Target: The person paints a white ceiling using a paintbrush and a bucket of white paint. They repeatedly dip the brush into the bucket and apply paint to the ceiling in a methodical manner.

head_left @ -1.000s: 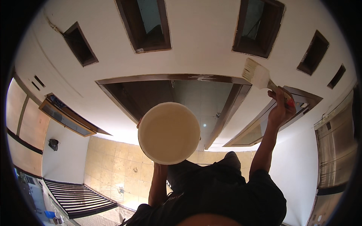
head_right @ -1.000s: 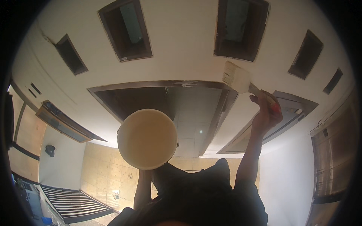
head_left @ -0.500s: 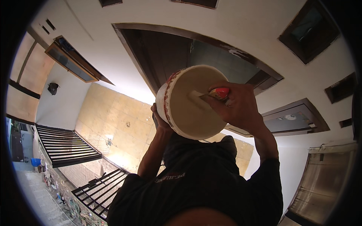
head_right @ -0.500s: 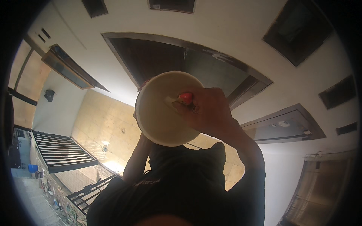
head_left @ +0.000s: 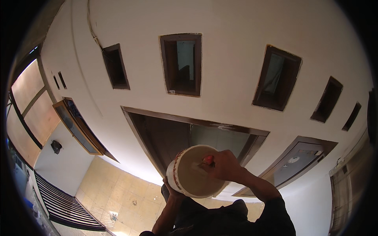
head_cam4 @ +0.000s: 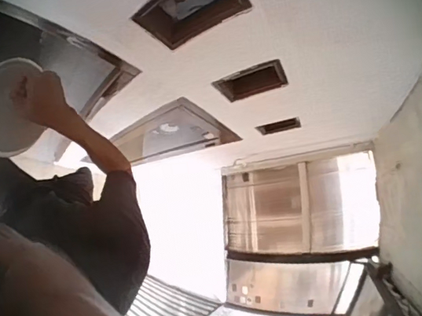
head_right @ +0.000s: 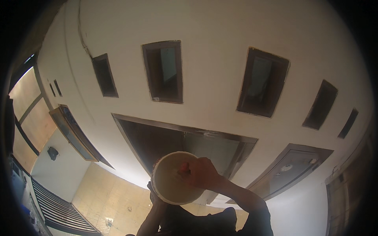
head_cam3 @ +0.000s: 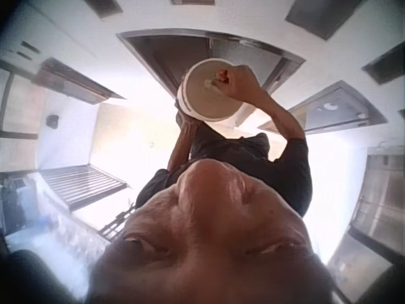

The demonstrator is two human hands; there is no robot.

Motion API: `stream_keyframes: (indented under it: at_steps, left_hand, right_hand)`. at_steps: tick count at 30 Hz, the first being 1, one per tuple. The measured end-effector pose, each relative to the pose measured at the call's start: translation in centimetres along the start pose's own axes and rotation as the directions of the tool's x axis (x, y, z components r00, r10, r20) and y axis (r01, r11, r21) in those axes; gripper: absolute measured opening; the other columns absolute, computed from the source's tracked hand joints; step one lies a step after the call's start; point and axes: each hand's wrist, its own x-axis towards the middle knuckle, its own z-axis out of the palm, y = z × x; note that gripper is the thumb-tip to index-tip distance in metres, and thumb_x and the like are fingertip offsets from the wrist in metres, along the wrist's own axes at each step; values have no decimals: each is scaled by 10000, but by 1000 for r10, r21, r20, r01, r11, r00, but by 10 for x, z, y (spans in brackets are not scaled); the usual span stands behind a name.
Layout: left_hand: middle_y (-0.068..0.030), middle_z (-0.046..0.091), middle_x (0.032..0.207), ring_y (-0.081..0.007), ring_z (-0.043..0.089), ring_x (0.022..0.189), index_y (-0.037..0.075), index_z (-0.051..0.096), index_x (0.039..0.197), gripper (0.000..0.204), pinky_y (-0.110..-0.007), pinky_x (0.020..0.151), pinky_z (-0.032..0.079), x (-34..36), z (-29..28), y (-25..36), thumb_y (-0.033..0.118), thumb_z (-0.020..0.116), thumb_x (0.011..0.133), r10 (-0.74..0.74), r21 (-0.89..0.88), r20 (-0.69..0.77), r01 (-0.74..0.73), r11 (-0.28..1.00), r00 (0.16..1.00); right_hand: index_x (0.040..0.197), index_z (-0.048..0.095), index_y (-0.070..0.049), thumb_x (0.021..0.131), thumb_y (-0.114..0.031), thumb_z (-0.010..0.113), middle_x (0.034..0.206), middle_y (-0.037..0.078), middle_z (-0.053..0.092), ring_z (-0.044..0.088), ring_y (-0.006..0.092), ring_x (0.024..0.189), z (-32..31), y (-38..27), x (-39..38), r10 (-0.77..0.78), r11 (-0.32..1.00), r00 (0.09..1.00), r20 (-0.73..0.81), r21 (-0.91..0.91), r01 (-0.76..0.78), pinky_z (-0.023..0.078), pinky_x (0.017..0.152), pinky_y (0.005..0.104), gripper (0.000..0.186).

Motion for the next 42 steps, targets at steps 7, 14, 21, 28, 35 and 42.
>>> stream_keyframes:
  at_steps: [7,14,21,28,35,42]
  left_hand:
    - [-137,552,1402,-317,569,1235,89,457,1445,880,-487,989,516,6,-1,-3,714,502,828,-90,-35,-7,89,995,996]
    - [-147,562,1381,-307,573,1225,65,467,1428,878,-457,1002,505,-1,-10,0,715,492,839,27,71,-89,-21,997,996]
    - [-146,563,1375,-306,569,1217,60,464,1428,864,-446,1012,494,-6,-39,8,697,491,846,10,35,-181,-3,999,983]
    - [-132,563,1380,-305,572,1215,75,479,1417,830,-445,1014,492,-10,-36,3,693,450,863,-1,114,-304,37,993,953]
    - [-139,473,1454,-365,532,1257,137,376,1496,968,-573,948,515,-1,-22,1,766,482,768,-98,-28,16,98,995,995]
    - [-135,320,1550,-404,365,1375,238,309,1539,1058,-653,1010,387,6,4,8,863,407,691,-214,165,-97,227,960,972]
  right_hand:
    - [731,663,-51,792,-267,712,580,171,603,646,377,591,-2,-2,-4,30,998,996,-81,60,-25,531,588,454,230]
    - [874,694,-38,758,-221,762,710,158,668,656,380,673,14,-3,2,-35,999,999,11,34,35,530,627,429,228]
    - [915,689,-34,756,-230,761,756,178,679,670,388,724,25,-9,9,-50,998,995,81,29,48,540,675,446,263]
    - [935,694,-47,799,-278,762,679,135,668,678,342,647,-1,-12,-5,108,994,994,-5,15,-108,541,572,404,276]
    - [927,697,-69,839,-211,740,698,78,688,677,248,561,-12,-2,-11,-170,971,958,-230,-203,124,537,495,338,173]
    - [996,730,-21,824,-191,781,845,137,745,732,190,672,-38,-20,-28,-114,991,963,-243,40,127,589,623,298,247]
